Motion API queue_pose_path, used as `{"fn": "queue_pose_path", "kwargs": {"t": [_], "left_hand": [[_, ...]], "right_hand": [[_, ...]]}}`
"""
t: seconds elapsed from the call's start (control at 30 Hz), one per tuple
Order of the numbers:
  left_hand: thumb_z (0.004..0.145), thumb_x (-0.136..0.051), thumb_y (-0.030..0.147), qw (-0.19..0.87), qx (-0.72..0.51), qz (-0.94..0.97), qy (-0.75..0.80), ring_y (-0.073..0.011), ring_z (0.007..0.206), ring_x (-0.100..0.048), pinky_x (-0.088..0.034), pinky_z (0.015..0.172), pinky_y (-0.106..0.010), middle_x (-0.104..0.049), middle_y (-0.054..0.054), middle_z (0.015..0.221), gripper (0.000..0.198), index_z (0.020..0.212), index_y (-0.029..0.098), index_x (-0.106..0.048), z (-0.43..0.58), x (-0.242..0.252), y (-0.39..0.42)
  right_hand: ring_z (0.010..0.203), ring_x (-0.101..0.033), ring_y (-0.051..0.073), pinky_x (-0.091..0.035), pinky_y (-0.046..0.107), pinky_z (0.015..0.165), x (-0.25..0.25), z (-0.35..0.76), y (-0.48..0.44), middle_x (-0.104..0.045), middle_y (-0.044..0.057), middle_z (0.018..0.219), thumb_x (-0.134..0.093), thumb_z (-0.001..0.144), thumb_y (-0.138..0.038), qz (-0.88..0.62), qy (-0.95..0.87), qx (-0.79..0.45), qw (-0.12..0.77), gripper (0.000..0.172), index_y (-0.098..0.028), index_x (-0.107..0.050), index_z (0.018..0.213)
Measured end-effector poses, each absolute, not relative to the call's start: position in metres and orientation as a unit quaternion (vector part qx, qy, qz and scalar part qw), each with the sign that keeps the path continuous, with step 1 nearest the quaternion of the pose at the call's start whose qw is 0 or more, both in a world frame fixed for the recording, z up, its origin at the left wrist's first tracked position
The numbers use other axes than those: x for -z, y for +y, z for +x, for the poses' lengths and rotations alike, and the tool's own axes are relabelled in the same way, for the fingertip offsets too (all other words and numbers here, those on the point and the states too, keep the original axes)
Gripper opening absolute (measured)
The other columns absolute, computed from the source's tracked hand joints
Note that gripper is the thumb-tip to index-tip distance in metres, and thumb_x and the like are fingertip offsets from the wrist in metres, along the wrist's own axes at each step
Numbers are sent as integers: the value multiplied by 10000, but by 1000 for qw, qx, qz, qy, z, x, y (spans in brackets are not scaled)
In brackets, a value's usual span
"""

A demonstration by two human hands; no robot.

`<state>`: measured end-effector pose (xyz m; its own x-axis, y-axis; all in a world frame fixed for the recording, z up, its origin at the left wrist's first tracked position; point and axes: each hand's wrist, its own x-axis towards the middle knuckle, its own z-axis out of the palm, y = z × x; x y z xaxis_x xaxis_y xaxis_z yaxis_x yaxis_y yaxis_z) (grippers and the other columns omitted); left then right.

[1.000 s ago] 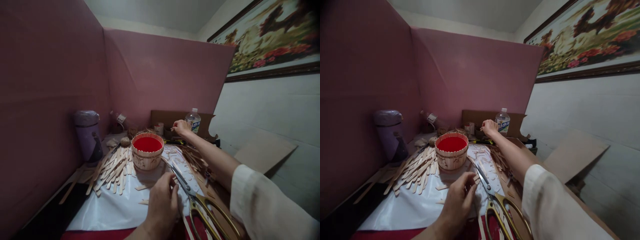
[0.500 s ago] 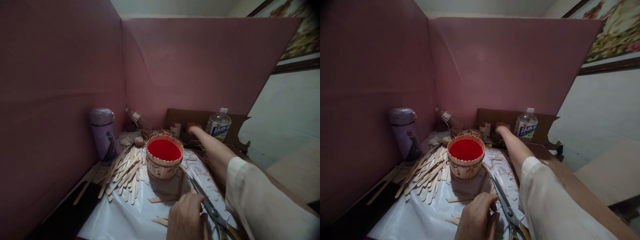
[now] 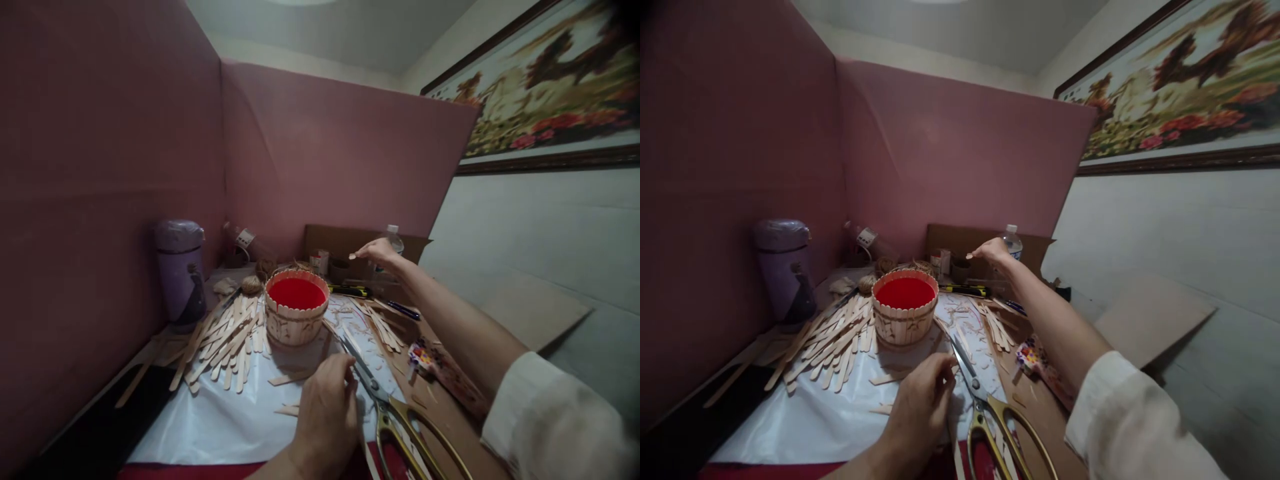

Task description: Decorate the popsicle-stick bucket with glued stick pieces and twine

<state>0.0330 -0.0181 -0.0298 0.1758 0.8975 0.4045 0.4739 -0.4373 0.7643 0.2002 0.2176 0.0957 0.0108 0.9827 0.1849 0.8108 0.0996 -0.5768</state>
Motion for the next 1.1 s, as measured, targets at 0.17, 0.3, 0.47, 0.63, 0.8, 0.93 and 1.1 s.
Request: {"fn": "queue_pose_path", "kwargs": {"t": [0.17, 0.3, 0.47, 0.63, 0.8, 0.93, 1.1], "left_hand": [[776, -429, 83, 226, -450, 719, 480, -209, 846, -573, -418, 752, -325, -636, -86, 899, 245, 958, 156, -576, 29, 28, -14], [789, -423, 102, 210, -466, 716, 476, -191, 786, -568, -409, 711, -301, -633, -67, 835, 203, 903, 157, -581, 25, 28, -10], [794, -433, 136, 212, -502, 683, 487, -183, 782, -577, -409, 716, -287, -644, -54, 810, 166, 842, 167, -589, 19, 26, -3], [805, -460, 218, 256, -547, 618, 504, -195, 820, -599, -421, 745, -292, -670, -56, 842, 174, 868, 169, -615, 15, 21, 2], [815, -489, 293, 329, -558, 608, 459, -191, 805, -601, -434, 733, -282, -685, -60, 828, 221, 865, 153, -653, 18, 15, -3], [722, -620, 344, 408, -555, 570, 448, -152, 644, -577, -436, 582, -232, -661, -38, 697, 231, 786, 127, -667, 19, 14, -2], [638, -683, 366, 534, -543, 482, 433, -70, 360, -426, -313, 353, -184, -564, 22, 505, 261, 680, 118, -613, 18, 17, 1]], "right_hand": [[966, -588, 206, -507, 389, 800, -68, 193, 169, -560, 85, 1183, -544, 886, -310, -638, -698, -175, 274, 310, -152, -555, 1153], [982, -581, 195, -501, 375, 818, -56, 183, 150, -550, 75, 1205, -526, 898, -304, -637, -703, -142, 282, 267, -190, -567, 1135], [714, -593, 169, -455, 249, 588, -59, 188, 129, -660, 49, 784, -638, 779, -309, -576, -751, -167, 275, 214, -113, -691, 845], [536, -497, 97, -368, 200, 484, -43, 187, 91, -581, -26, 563, -688, 679, -243, -485, -812, -241, 219, 122, -122, -689, 665], [730, -600, 164, -487, 266, 621, -32, 178, 60, -647, 15, 837, -627, 805, -315, -450, -828, -273, 193, 230, -121, -659, 922], [983, -583, 222, -506, 409, 809, -31, 175, 51, -555, 75, 1179, -535, 893, -312, -454, -823, -281, 194, 311, -157, -539, 1162], [948, -593, 220, -512, 387, 782, -32, 169, 44, -579, 68, 1136, -551, 881, -311, -464, -815, -283, 203, 296, -142, -566, 1124]]}}
